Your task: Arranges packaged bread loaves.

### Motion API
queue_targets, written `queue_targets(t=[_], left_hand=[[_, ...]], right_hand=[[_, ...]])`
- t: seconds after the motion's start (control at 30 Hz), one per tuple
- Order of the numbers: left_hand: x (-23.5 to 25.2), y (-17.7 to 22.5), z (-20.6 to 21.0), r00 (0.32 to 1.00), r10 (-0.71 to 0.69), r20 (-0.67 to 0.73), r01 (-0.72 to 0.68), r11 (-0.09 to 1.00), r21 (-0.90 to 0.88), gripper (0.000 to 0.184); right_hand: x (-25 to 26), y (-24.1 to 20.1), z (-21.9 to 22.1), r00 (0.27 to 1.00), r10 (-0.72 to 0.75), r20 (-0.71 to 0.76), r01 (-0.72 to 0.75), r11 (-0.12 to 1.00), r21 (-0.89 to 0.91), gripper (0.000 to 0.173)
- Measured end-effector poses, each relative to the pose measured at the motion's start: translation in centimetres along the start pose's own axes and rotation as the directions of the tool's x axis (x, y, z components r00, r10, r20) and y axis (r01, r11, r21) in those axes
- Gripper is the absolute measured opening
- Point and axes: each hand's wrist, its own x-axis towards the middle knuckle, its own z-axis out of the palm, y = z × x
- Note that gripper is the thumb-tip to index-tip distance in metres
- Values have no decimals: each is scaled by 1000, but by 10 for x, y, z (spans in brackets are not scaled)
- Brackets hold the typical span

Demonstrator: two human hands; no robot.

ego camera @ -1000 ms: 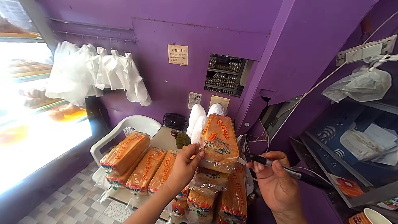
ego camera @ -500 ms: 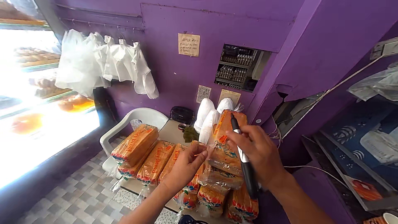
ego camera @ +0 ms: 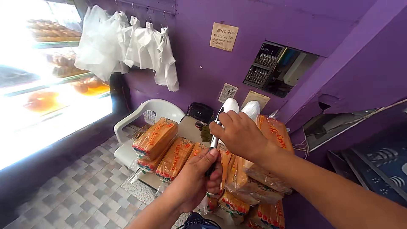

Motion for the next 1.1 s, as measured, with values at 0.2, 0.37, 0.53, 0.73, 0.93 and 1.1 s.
queue_targets(t=[0.2, 0.37, 0.53, 0.73, 0.93, 1.1], left_hand=[[-28, 3, -35, 999, -25, 23, 25, 999, 25, 26], [-16, -1, -104, 920, 342, -192, -203, 834, 513, 12], [-15, 2, -147, 896, 423, -137, -241, 721, 650, 18], [-15, 18, -156, 931, 353, -93, -192, 689, 699, 22], [-8, 25, -163, 954, 274, -122, -118, 716, 688, 23], [-3, 21, -162, 960, 258, -105, -121, 725, 678, 27]], right_hand=[[53, 54, 32, 882, 382, 276, -427, 896, 124, 22], [77, 41, 21, 766, 469, 440, -631, 415, 655, 32], [91, -17, 12, 694, 334, 638, -614, -187, 767, 29], [97, -50, 35, 695, 387, 606, -618, -108, 779, 18], [99, -57, 45, 669, 433, 604, -618, -128, 776, 18], [96, -60, 48, 694, 454, 558, -595, -75, 800, 18]])
